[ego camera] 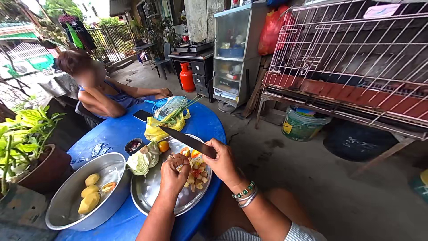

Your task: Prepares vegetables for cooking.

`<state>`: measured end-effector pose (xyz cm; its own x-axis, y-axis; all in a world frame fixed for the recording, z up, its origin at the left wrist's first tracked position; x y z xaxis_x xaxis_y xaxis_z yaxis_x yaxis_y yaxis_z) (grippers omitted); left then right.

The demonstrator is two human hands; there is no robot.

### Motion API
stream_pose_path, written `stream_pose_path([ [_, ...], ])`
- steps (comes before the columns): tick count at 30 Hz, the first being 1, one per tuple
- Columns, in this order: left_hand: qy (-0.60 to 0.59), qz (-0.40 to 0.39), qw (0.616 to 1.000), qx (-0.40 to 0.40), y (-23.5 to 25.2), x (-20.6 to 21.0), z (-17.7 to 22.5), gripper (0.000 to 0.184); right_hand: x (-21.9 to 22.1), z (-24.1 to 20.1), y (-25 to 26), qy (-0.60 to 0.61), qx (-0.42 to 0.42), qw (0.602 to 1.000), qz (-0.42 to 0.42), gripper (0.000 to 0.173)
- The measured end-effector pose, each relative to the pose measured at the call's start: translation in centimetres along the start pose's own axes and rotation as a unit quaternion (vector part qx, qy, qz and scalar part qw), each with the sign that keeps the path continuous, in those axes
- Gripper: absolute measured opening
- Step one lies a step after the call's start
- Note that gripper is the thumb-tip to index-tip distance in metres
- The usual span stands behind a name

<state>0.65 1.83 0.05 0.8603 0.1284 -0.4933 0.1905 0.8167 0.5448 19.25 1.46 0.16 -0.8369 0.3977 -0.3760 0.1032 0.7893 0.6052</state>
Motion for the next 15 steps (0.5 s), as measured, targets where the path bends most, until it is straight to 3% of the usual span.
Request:
stream_pose_path([
  [5,0.075,-0.057,0.995,-0.036,-0.18,0.24,0.09,0.041,0.07,0.02,-0.09,0.027,0.010,1.000,-0.007,0.018],
  [8,0.086,-0.058,0.992,-0.074,-0.19,0.20,0.10,0.038,0.15,0.14,-0.10,0.039,0.014,0.999,-0.007,0.018],
  [13,-0.014,-0.064,0.989,-0.136,0.00,0.27,-0.50,0.038,0.65,0.00,-0.36,0.052,-0.006,0.999,-0.012,0.018],
  [15,-0.073,-0.060,0.984,-0.153,0.02,0.40,-0.80,0.029,0.86,-0.46,-0.62,0.045,-0.026,0.999,-0.006,0.017],
])
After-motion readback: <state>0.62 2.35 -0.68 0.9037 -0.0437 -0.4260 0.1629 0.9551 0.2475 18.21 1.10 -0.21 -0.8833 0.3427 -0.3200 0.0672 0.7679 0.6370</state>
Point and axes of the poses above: each hand's wrist, its own y-axis towards the middle knuckle, its own x-axis out of the palm, z = x × y, the point moved 4 cm from there along y, towards the middle knuckle, and after that the axes turned 5 degrees about -x, right-handed, at the moved point
